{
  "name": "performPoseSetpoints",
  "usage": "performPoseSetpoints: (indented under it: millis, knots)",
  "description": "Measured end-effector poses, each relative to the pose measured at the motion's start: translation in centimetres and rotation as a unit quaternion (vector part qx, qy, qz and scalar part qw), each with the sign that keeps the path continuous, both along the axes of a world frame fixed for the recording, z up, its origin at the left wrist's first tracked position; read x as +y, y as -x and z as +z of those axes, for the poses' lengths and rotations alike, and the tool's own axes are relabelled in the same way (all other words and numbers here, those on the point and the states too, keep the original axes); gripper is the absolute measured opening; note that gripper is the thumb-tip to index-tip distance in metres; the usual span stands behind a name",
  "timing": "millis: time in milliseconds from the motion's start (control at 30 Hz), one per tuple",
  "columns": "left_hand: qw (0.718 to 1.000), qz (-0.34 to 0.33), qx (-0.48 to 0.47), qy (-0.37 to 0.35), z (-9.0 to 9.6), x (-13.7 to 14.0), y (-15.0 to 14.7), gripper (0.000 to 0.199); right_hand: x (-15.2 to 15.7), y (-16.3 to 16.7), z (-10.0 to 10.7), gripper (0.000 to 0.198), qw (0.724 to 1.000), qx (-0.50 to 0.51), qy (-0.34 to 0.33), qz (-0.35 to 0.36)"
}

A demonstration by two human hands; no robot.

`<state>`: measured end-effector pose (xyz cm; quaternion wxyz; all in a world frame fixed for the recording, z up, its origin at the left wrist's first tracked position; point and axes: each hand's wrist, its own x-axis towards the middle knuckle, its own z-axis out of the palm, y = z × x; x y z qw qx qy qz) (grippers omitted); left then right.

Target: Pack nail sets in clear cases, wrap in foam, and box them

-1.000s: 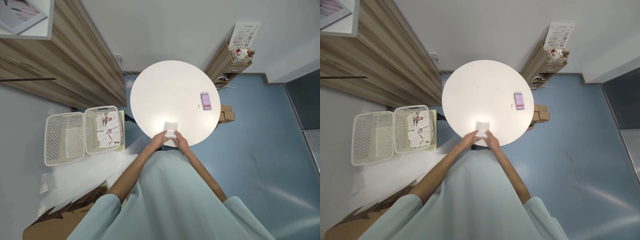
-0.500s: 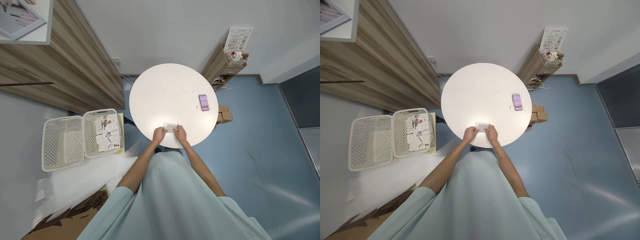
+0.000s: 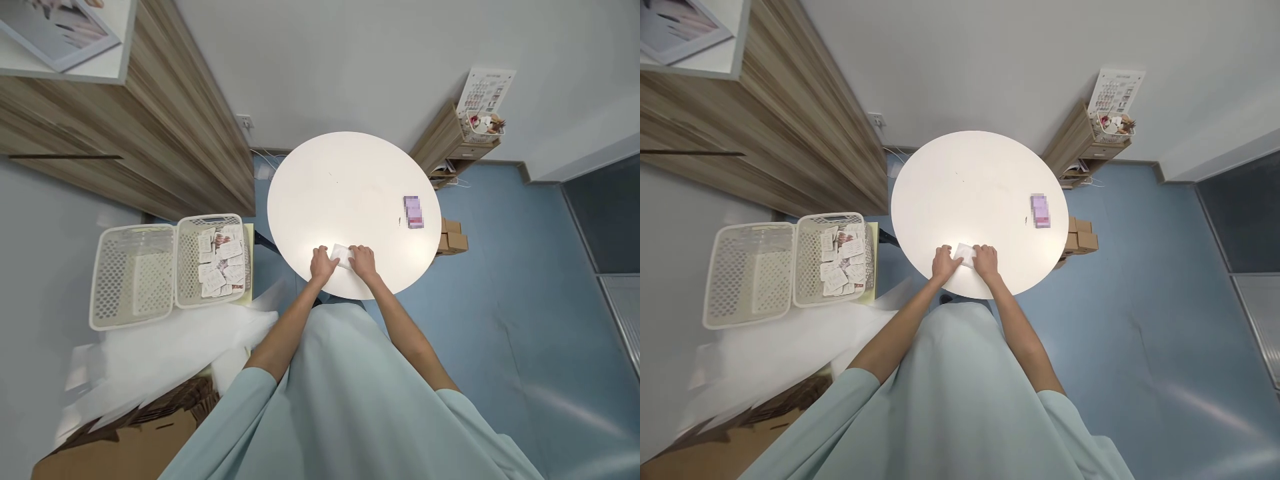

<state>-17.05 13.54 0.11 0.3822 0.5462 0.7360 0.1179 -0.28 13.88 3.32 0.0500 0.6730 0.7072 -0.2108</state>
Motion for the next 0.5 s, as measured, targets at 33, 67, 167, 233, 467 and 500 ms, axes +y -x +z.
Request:
performPoseSetpoints:
  millis: [33, 67, 167, 233, 467, 500]
  knots:
    - [1.0, 0.009, -0.002, 0.001, 0.0, 0.0, 0.1, 0.055, -0.2, 0.1, 0.1, 0.034, 1.0, -0.013, 0.008, -0.004]
    - [1.0, 0.015, -0.004, 0.002, 0.0, 0.1, 0.1, 0.057, -0.4, 0.2, 0.2, 0.033, 0.999, -0.025, 0.021, -0.009]
    - [1.0, 0.021, -0.01, 0.004, 0.0, -0.1, 0.4, 0.053, -1.1, 0.9, 0.6, 0.034, 0.997, -0.053, 0.055, -0.009]
    - [0.999, 0.024, -0.021, 0.004, -0.2, -0.5, 0.6, 0.045, -1.6, 1.9, 0.7, 0.034, 0.996, -0.064, 0.06, 0.003]
    - [0.997, 0.057, -0.039, -0.047, -1.6, -2.9, 4.5, 0.031, -2.8, 8.1, 0.2, 0.038, 0.998, -0.05, 0.048, 0.015]
    - [0.996, 0.066, -0.039, -0.055, -1.9, -3.2, 5.3, 0.029, -2.9, 9.0, 0.1, 0.039, 0.998, -0.045, 0.048, 0.016]
